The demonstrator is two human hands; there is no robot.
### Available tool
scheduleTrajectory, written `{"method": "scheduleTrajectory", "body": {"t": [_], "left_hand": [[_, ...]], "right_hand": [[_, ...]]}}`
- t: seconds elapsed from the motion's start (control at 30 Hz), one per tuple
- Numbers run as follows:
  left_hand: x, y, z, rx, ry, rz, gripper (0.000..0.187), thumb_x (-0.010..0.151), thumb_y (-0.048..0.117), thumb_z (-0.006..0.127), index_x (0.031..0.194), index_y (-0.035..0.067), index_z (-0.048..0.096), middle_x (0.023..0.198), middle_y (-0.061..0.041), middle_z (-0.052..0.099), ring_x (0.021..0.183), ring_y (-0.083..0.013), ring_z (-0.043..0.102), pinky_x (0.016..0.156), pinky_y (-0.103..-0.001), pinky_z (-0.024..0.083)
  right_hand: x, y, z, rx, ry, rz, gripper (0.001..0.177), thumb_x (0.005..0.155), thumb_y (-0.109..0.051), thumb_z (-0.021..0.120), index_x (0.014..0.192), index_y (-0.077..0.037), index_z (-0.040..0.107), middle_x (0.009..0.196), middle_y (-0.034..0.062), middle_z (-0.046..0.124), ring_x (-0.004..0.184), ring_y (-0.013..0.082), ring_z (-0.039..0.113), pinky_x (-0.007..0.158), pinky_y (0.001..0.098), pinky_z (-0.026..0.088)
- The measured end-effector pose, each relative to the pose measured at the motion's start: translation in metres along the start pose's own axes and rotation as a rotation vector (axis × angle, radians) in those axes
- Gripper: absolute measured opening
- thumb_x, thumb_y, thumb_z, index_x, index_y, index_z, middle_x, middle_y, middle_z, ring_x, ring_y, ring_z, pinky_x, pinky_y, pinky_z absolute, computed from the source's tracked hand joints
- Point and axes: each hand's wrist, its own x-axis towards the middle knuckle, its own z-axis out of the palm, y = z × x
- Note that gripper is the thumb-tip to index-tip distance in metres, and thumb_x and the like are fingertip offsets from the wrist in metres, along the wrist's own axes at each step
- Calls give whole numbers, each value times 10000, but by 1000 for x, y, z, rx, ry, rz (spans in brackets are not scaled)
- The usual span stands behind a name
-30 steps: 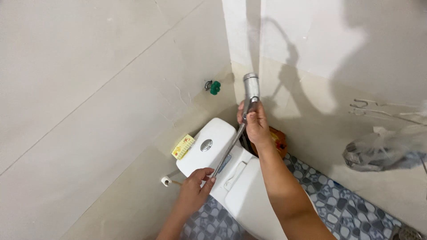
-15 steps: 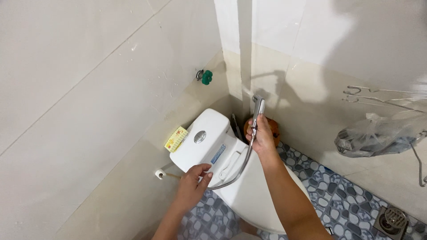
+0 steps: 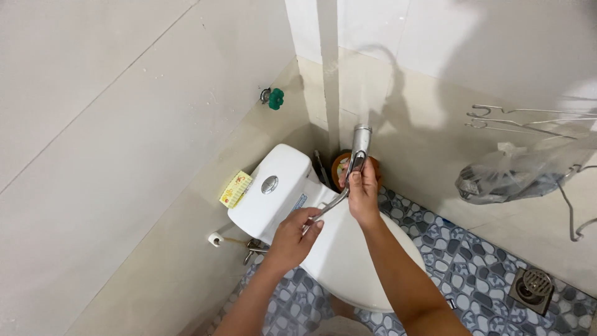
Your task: Cleaning the toilet and surrounding wall using a bidet sprayer and a sponge
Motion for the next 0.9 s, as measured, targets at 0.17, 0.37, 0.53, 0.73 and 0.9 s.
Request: {"method": "scheduleTrajectory", "body": {"t": [0.17, 0.37, 0.53, 0.73, 0.9], "left_hand": [[12, 22, 17, 28, -18, 189, 433, 982, 264, 664, 1330, 9, 632, 1228, -271, 654, 1119, -488, 664, 929, -562, 555], [15, 32, 45, -8, -90, 175, 655, 1007, 472, 589, 1437, -11, 489, 1256, -316, 595, 1151, -525, 633, 953, -614, 522], [20, 26, 53, -22, -88, 94, 673, 1033, 459, 515, 1488, -27, 414, 1326, -338, 525, 1213, -561, 576, 1005, -640, 485], [39, 8, 60, -57, -56, 91, 642, 1027, 467, 503, 1523, 68, 419, 1367, -277, 457, 1167, -480, 607, 990, -588, 496], [59, 7, 63, -292, -158, 324, 637, 1022, 449, 530, 1563, 121, 450, 1401, -220, 527, 1299, -358, 549, 1097, -506, 419]], "right_hand": [[-32, -26, 14, -31, 103, -15, 479, 1110, -253, 420, 1512, -5, 340, 989, 122, 561, 708, 161, 550, 617, 314, 494], [-87, 19, -20, -14, 72, 77, 331, 1068, -153, 475, 1366, -10, 491, 863, 87, 553, 665, 161, 522, 589, 290, 485], [-70, -19, -21, -35, -102, 72, 358, 1001, -92, 555, 1345, 7, 535, 870, 133, 597, 700, 191, 548, 622, 356, 510], [-47, -38, -1, -309, -126, -226, 360, 1042, -239, 527, 1275, 30, 583, 981, 141, 541, 787, 213, 524, 649, 364, 495], [-27, -65, 12, -381, -30, -475, 563, 962, -393, 623, 1264, 81, 583, 1128, 162, 521, 945, 266, 515, 843, 389, 476]]}}
